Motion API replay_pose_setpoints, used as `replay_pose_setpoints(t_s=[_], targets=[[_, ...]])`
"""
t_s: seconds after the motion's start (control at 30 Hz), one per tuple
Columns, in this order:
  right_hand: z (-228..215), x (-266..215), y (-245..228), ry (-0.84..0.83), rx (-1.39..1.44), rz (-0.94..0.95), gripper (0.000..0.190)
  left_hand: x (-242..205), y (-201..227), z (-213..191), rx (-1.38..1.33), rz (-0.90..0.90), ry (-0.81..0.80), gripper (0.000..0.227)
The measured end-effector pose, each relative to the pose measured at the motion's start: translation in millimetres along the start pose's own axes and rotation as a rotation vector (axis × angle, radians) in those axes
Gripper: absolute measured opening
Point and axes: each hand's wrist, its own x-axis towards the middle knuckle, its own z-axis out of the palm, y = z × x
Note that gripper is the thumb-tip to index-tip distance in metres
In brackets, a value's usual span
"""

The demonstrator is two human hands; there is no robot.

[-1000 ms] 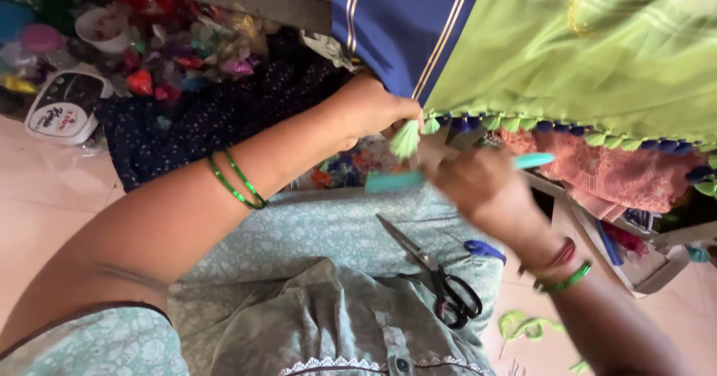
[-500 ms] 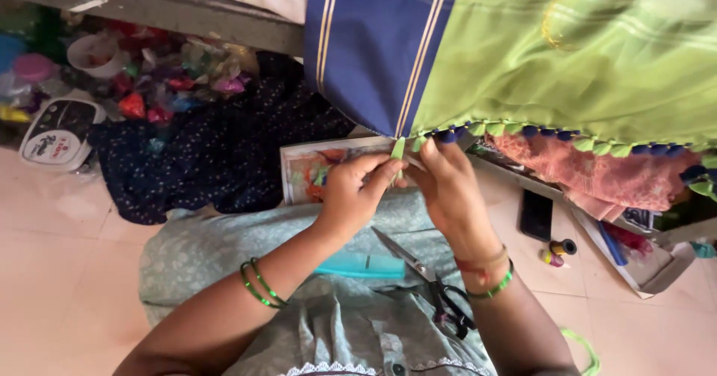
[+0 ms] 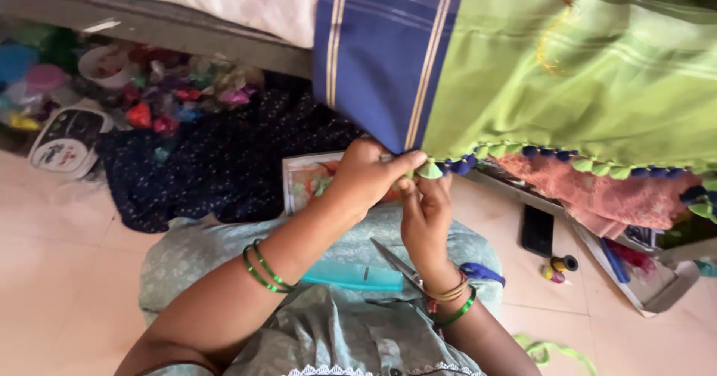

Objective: Sewing a decorative pom-pom border onto the edge of a green fabric garment by hand.

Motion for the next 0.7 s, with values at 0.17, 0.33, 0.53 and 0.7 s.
replay_pose_setpoints(t_s=[0.17,0.33,0.53,0.7], targets=[[-12,35,-4,-0.014,0.929,0.617,0.038,-14,-10,4,0.245,0.27,0.11,0.023],[-5,47,-9,-0.147,0.984,0.583,0.033,-30,-24,0,0.462,0.379,0.209,0.016],[11,22,-6,0.028,0.83,0.545,0.023,-23,18,-11,0.526,0.541,0.105,0.024],[11,2,13,0.054,0.92,0.506,0.02,-10,-2,-12,0.273,0.279,-0.036,0.024]])
